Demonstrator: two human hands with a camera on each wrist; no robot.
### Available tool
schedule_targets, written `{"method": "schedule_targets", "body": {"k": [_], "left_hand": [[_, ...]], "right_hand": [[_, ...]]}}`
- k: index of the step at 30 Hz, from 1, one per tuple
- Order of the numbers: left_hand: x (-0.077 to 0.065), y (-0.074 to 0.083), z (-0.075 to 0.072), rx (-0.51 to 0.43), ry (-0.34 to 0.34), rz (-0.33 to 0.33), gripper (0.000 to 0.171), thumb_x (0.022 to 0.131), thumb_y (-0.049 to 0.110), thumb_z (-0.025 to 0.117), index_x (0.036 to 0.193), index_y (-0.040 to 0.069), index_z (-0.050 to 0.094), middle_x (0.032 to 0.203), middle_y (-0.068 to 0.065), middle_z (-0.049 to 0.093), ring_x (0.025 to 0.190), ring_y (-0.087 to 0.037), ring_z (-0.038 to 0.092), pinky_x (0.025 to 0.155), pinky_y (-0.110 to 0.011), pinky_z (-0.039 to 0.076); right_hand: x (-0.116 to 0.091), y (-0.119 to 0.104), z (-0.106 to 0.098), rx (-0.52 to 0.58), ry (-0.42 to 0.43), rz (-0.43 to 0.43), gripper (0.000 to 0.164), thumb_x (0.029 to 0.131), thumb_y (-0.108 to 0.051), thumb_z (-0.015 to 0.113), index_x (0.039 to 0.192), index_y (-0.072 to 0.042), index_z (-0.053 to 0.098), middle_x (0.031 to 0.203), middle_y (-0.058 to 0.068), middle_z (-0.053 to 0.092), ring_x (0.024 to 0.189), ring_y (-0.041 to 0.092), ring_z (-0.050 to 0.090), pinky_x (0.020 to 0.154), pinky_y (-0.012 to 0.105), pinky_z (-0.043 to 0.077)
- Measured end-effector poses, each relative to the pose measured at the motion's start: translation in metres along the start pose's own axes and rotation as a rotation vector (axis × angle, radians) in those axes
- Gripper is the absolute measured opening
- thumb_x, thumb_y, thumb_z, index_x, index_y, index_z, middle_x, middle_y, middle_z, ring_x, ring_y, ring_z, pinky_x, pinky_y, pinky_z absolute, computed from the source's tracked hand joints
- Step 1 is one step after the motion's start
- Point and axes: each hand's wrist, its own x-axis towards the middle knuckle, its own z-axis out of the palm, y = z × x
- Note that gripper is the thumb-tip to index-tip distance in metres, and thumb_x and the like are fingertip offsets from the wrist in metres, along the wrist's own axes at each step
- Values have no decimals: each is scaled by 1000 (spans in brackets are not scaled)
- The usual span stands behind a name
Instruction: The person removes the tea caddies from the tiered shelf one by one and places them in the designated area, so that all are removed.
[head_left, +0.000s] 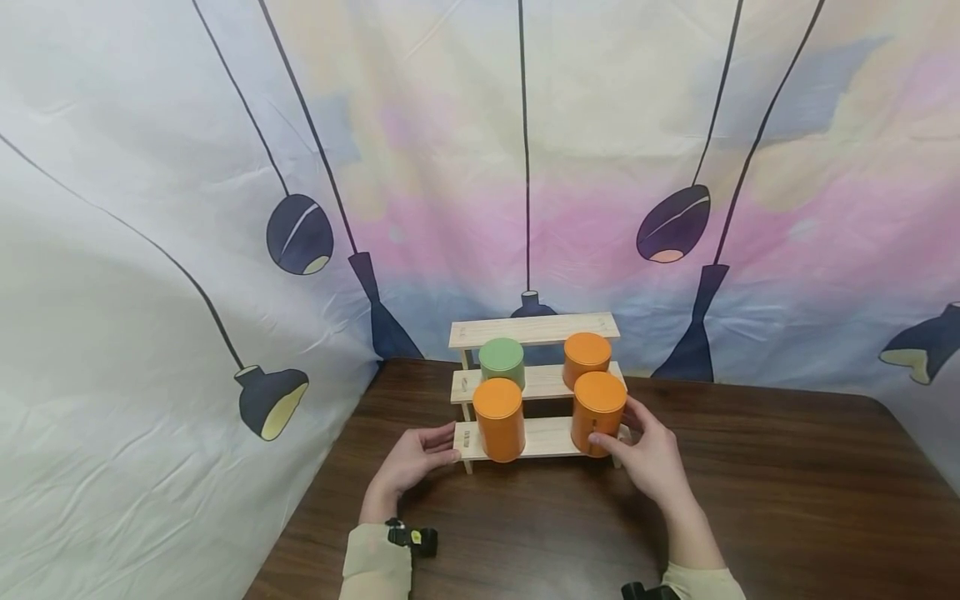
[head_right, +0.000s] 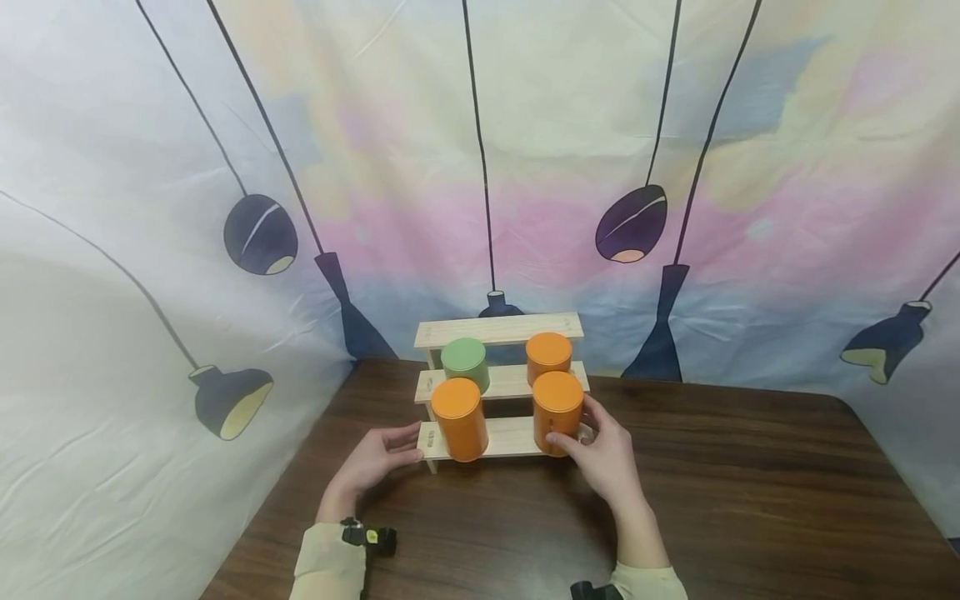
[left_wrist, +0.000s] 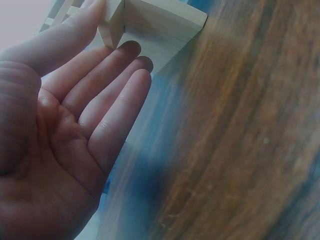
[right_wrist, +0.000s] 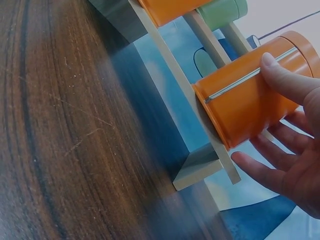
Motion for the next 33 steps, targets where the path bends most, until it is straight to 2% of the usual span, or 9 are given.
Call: {"method": "schedule_targets", "body": {"k": [12,33], "left_hand": [[0,1,-1,-1,-7,-3,59,94,13,85,145,-3,63,149,-23,60,130,-36,66,102,-42,58],[-1,0,0,6,-4,2,58,94,12,85,146,-3,63,149,-23,60,130,-36,66,103,-42,58]], "right_hand": [[0,-1,0,71,-1,-8,84,90,-29,90,158,-4,48,154,23,56,140,42,56,109,49,50],[0,-1,0,67,22,-13,83,88,-27,92,155,-2,51,147,24,62,135,41,60,109,50,51]]}}
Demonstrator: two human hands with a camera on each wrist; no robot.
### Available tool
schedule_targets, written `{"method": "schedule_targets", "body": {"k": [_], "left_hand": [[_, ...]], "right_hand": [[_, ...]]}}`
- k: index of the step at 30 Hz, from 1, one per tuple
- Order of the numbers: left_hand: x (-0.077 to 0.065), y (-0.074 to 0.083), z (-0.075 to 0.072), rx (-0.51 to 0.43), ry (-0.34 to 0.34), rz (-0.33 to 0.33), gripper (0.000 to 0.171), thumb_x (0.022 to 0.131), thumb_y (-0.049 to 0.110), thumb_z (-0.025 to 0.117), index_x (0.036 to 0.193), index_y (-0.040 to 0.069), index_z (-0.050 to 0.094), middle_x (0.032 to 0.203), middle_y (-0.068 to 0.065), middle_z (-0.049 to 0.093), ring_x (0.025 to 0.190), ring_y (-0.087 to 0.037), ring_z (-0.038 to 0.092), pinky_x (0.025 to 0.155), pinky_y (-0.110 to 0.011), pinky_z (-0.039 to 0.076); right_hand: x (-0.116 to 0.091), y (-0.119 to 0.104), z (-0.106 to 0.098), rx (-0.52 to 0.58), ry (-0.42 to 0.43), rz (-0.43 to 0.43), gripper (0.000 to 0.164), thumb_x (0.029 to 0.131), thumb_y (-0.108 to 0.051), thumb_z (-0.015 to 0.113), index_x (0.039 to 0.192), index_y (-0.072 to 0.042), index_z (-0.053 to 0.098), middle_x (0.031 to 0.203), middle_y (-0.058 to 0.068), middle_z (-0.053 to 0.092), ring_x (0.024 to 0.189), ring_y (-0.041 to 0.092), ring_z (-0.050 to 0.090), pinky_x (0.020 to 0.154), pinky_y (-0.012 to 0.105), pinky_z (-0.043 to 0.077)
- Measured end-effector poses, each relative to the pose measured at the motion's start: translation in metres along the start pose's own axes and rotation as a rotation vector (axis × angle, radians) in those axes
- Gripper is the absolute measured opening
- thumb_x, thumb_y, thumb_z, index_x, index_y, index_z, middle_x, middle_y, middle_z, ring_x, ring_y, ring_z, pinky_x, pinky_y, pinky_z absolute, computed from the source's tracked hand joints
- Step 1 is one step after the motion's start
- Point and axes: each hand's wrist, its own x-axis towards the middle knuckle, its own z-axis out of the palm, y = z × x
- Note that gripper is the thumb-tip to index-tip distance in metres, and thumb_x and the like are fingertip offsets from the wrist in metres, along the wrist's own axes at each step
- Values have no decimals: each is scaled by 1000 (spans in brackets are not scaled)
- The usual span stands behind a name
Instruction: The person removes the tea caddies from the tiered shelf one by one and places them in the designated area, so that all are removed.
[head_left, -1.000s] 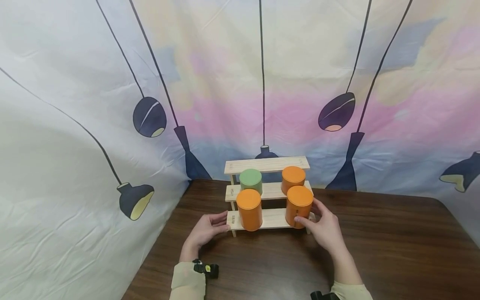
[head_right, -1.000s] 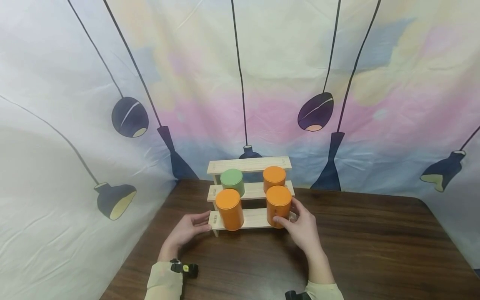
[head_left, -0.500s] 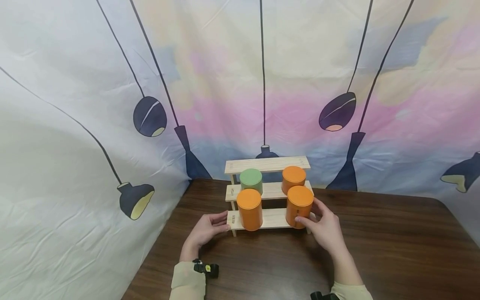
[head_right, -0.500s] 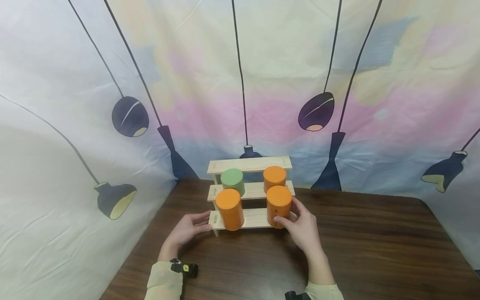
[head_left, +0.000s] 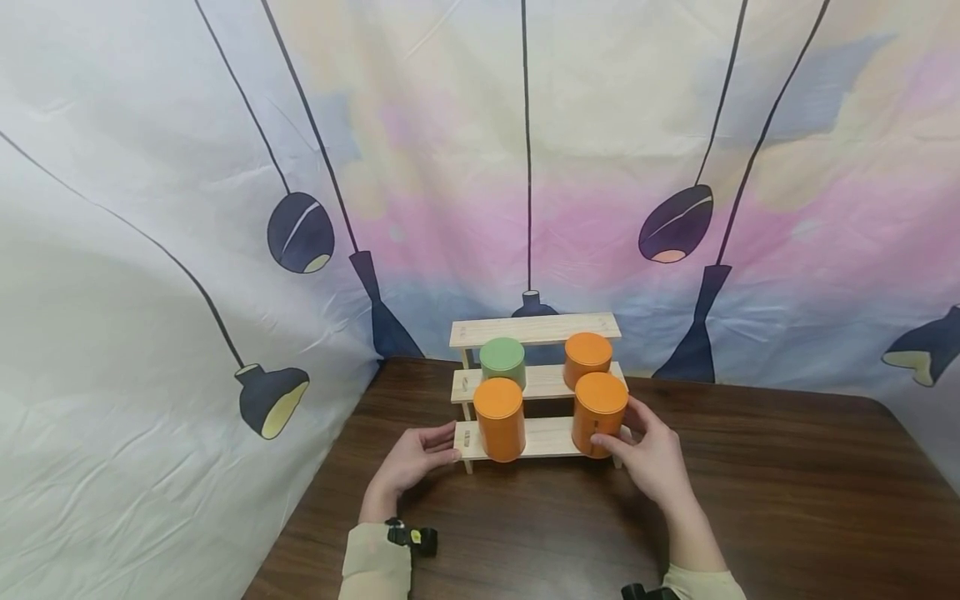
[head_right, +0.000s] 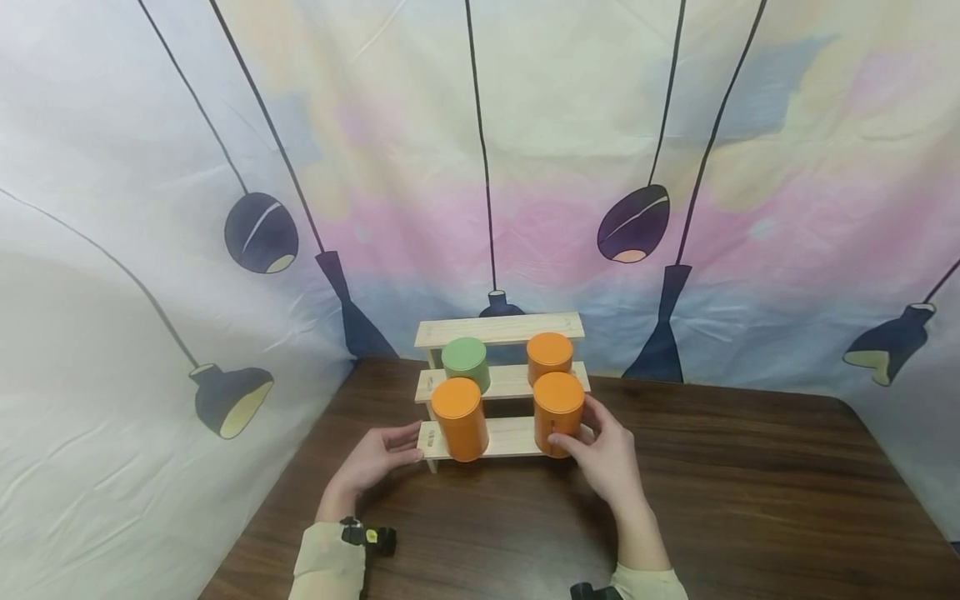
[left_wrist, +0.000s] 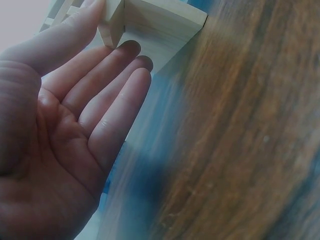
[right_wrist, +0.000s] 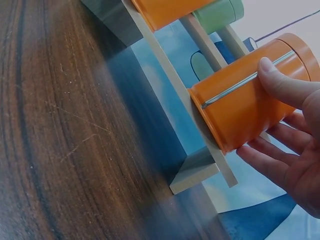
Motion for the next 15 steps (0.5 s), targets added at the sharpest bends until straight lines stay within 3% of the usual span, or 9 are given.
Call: {"method": "schedule_targets", "body": {"k": [15], "left_hand": [[0,-1,-1,18,5,1,59,94,15,86,145,-2,63,149,-21,61,128,-35,67,102,-41,59]], "right_hand": [[-3,-2,-8,-4,6,6,82,88,-27,92,155,-2,51,148,24,61,135,41,60,105,49,54]]}}
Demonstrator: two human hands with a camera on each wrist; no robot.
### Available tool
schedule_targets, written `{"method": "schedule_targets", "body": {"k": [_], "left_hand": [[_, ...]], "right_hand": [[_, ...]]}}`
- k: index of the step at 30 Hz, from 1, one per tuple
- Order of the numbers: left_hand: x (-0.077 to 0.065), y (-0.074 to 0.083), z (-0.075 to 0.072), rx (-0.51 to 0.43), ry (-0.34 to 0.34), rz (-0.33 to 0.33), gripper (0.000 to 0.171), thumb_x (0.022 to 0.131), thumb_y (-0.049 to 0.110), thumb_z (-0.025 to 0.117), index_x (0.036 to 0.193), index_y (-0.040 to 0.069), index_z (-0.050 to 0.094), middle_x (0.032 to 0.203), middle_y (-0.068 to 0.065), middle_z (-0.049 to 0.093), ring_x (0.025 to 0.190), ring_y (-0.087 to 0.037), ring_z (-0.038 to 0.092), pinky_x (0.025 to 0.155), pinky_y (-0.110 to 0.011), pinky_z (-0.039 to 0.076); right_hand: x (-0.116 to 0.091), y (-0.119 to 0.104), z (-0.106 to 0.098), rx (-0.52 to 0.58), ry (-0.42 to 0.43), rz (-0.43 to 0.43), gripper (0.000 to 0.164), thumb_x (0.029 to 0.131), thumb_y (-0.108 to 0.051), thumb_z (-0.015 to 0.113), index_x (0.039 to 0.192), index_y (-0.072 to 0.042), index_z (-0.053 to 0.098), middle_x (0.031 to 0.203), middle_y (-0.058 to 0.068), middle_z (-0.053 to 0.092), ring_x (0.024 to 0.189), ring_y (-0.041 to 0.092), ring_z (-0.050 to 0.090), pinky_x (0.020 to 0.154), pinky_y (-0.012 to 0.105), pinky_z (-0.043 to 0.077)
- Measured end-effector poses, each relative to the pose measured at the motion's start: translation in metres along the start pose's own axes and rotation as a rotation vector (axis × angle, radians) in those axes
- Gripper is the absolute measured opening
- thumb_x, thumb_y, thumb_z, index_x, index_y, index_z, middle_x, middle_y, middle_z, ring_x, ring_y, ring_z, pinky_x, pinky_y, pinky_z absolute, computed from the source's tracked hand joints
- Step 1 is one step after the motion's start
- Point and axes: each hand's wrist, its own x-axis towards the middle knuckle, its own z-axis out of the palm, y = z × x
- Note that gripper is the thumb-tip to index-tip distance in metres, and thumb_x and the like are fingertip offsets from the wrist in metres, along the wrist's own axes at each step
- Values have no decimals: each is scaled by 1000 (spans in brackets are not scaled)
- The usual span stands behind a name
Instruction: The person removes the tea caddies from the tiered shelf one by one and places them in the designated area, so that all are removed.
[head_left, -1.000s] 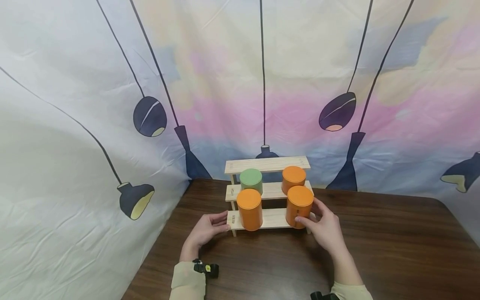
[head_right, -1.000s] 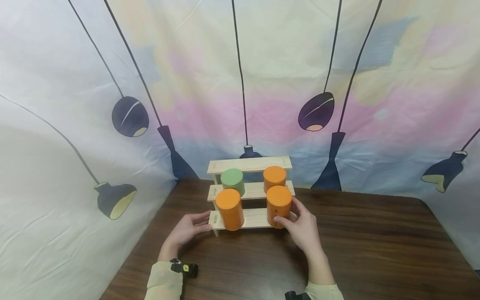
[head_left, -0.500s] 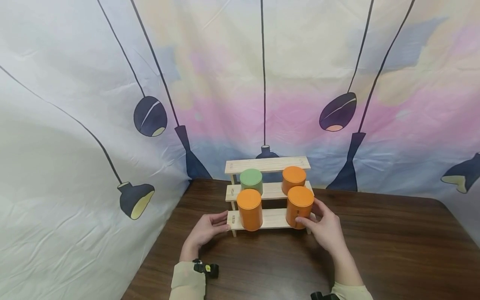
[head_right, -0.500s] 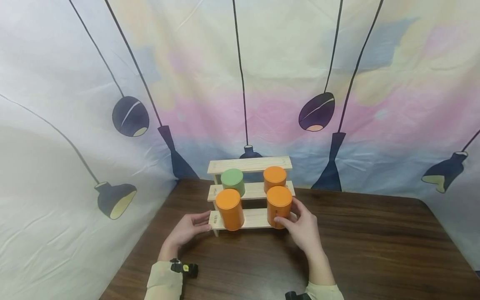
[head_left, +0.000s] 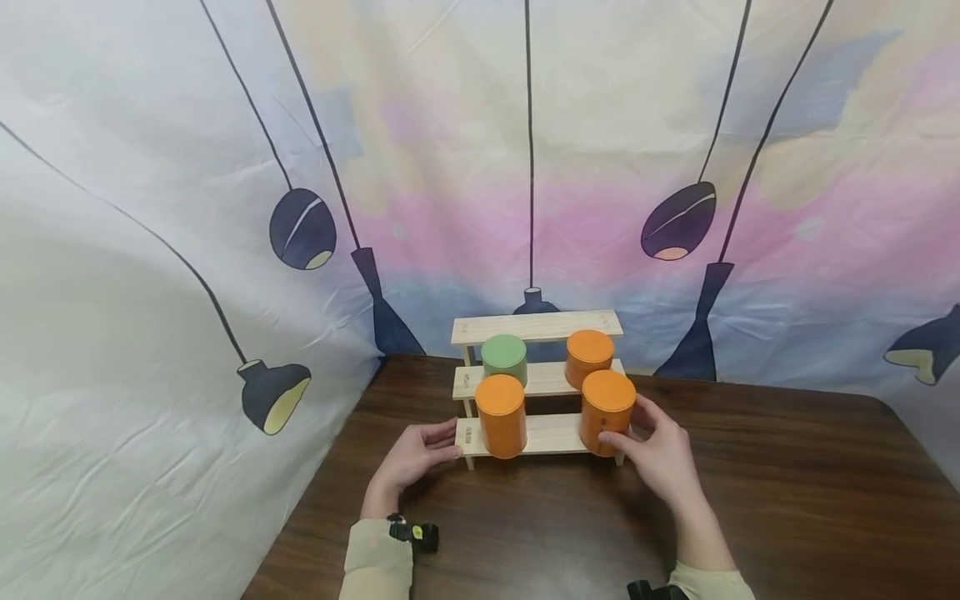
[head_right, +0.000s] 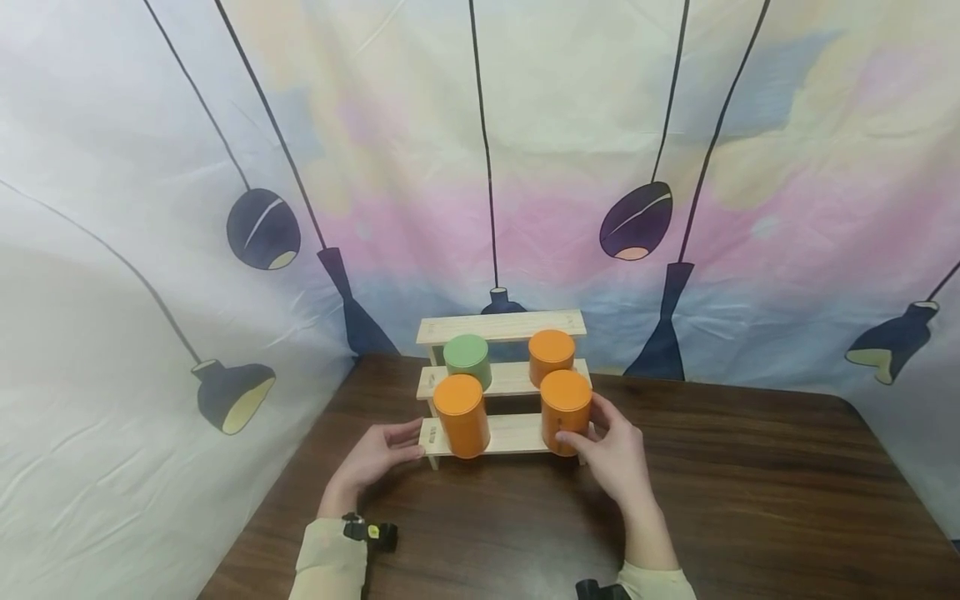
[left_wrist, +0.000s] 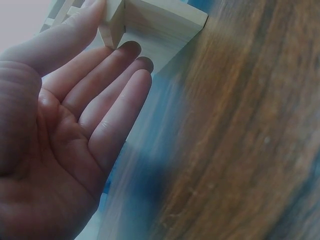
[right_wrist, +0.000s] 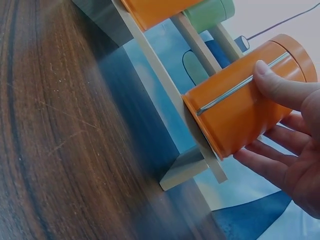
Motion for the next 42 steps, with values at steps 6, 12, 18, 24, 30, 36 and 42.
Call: {"method": "schedule_targets", "body": {"k": [6,12,18,24,30,36,42], "left_hand": [[0,-2,-2,-5,-11,27,60,94,13,85,146,-5,62,148,-23,60,128,-36,67,102,-40,59],[-1,-1,-1,-11,-5,21,59,94,15,86,146,-2,63,148,-21,62,128,-35,67,102,-41,59],[-2,0,-1,-6,-2,10,59,94,14,86,146,-2,63,147,-22,62,128,-35,67,102,-42,59],[-2,-1,-1,-1,-4,11,59,94,15,85,146,-2,63,147,-22,62,128,-35,68,103,-42,58],[-1,-1,1,-5,-6,16,59,94,15,85,146,-3,63,147,-22,62,128,-35,67,102,-42,59],[-1,-1,2,5,-8,17,60,94,17,85,146,-2,63,147,-22,62,128,-34,68,103,-42,59],[0,-1,0,18,1,16,60,94,17,86,146,-2,63,147,-21,62,128,-34,68,103,-41,58]], "right_hand": [[0,-1,-3,7,-3,14,83,89,-24,92,157,0,49,150,26,58,137,41,59,103,43,55],[1,1,-6,11,-19,20,85,89,-25,91,158,0,48,150,28,58,136,43,60,101,41,56],[2,6,-11,26,-40,-5,85,89,-25,92,157,-1,48,152,27,56,137,43,59,100,41,58],[2,10,-31,24,-19,-1,85,91,-32,89,159,-2,47,152,27,56,133,44,62,96,32,61],[2,10,-54,-2,48,11,86,94,-35,86,161,-3,44,153,27,56,132,45,62,88,16,58],[3,13,-67,-10,138,23,86,95,-34,85,163,-4,42,155,25,55,133,46,60,83,4,50],[9,19,-70,10,139,76,87,95,-37,84,165,-7,40,157,21,54,138,42,58,96,17,56]]}}
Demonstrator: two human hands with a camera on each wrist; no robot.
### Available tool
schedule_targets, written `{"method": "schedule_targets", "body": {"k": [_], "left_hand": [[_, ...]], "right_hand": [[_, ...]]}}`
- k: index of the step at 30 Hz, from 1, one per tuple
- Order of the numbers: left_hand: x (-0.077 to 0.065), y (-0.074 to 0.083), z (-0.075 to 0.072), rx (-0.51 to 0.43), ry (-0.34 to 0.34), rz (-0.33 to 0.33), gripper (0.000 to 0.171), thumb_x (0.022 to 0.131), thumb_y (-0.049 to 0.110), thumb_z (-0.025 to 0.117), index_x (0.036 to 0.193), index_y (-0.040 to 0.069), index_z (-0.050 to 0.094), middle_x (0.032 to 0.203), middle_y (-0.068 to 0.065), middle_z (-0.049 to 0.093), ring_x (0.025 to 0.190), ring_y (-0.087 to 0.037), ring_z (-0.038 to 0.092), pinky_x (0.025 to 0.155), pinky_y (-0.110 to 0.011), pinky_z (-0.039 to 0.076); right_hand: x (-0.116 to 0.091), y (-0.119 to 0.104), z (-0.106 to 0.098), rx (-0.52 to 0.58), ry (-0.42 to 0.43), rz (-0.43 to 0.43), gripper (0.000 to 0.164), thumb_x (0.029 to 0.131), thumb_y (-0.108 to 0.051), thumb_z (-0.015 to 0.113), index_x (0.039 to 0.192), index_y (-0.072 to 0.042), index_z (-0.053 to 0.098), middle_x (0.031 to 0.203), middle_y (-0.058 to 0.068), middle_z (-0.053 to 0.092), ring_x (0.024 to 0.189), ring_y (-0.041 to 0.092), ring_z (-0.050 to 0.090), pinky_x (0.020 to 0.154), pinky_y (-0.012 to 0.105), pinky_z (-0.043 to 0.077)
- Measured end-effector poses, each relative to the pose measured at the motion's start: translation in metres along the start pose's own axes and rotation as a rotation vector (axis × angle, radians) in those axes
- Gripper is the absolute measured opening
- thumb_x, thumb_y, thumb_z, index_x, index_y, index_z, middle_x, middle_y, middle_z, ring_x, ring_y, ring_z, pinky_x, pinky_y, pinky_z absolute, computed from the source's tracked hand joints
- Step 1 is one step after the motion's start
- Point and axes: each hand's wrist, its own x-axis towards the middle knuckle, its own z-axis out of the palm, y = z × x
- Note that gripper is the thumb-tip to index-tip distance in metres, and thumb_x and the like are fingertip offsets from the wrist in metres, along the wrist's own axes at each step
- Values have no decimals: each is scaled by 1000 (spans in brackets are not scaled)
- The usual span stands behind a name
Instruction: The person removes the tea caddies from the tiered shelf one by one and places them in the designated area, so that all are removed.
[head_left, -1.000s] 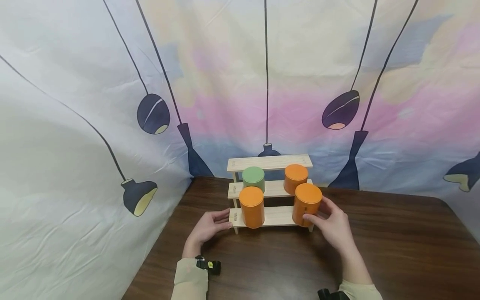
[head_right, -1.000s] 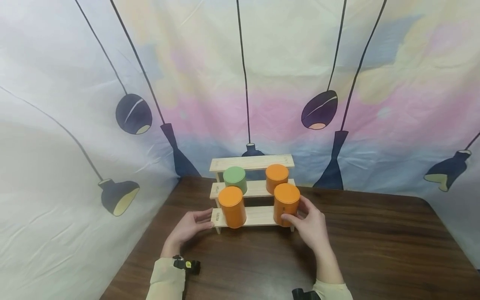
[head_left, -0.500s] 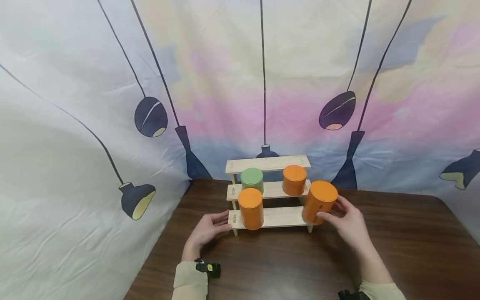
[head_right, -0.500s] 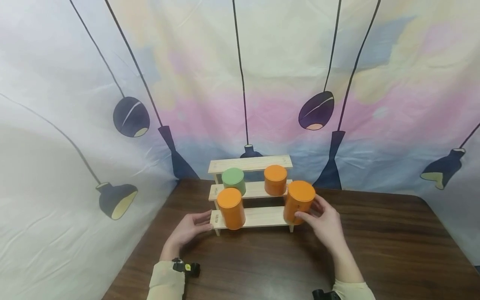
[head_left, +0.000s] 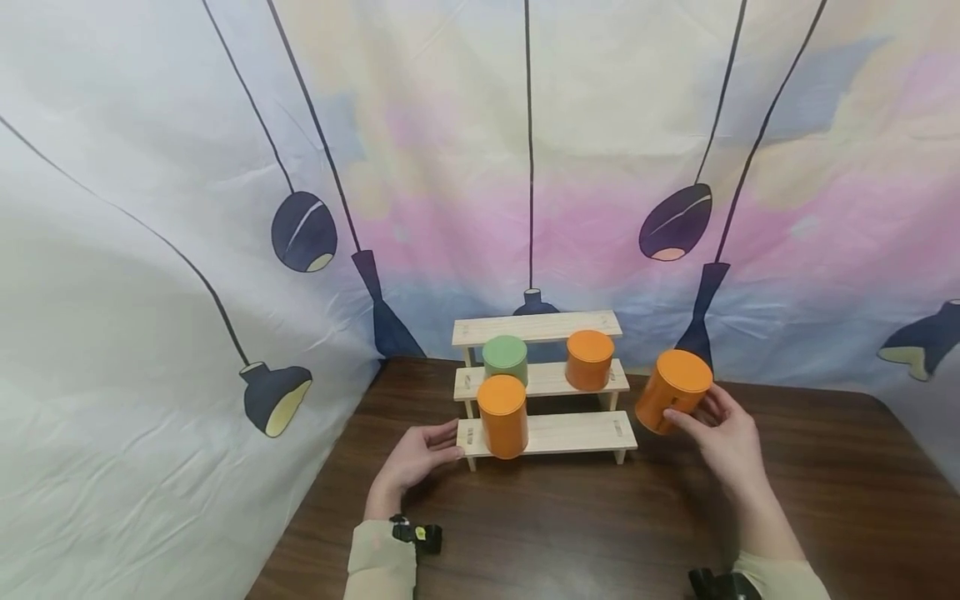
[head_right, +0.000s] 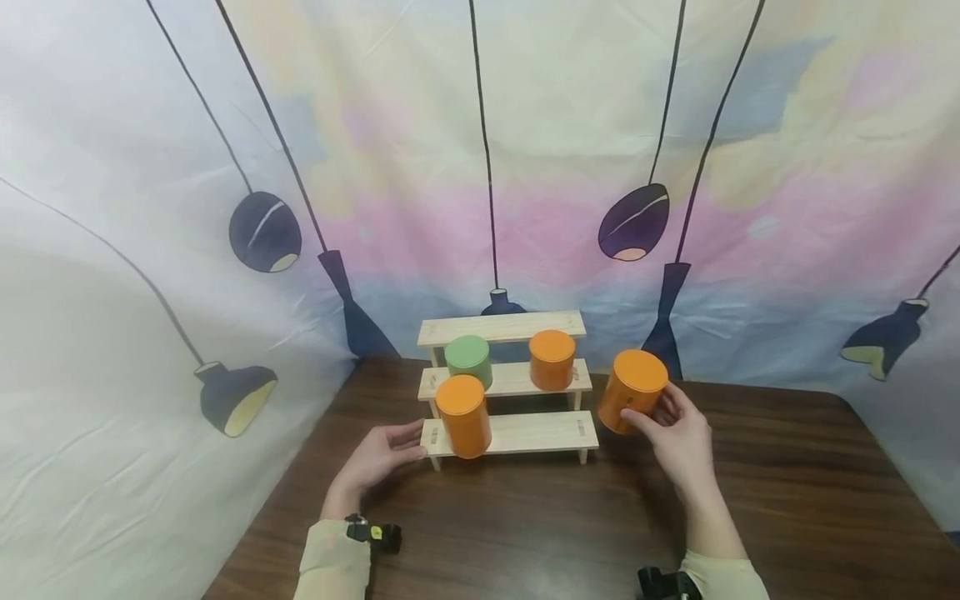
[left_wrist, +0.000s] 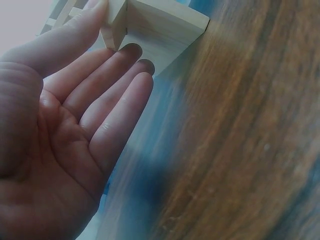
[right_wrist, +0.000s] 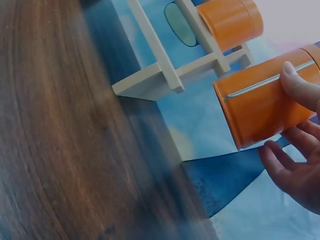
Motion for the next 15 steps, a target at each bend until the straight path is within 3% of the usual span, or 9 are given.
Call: {"method": "schedule_targets", "body": {"k": [3,6,15], "left_hand": [[-1,-1,-1,12,4,-3,61,94,18,86,146,-2,63,147,-21,62,128,-33,68,103,-41,58],[0,-2,-2,19,1,-13,62,94,21,86,147,-1,63,148,-20,63,128,-32,68,104,-42,58],[4,-2,-2,8,0,-35,63,93,24,87,147,2,64,148,-18,63,129,-31,68,106,-44,56]], "right_hand": [[6,5,2,22,-24,50,91,96,-41,83,167,-7,36,161,20,50,143,40,54,112,40,52],[12,13,3,36,-41,81,94,97,-42,82,168,-5,33,163,22,47,146,40,49,118,58,42],[25,32,-4,-58,-92,92,97,98,-39,82,167,1,28,163,29,43,142,47,53,111,53,49]]}}
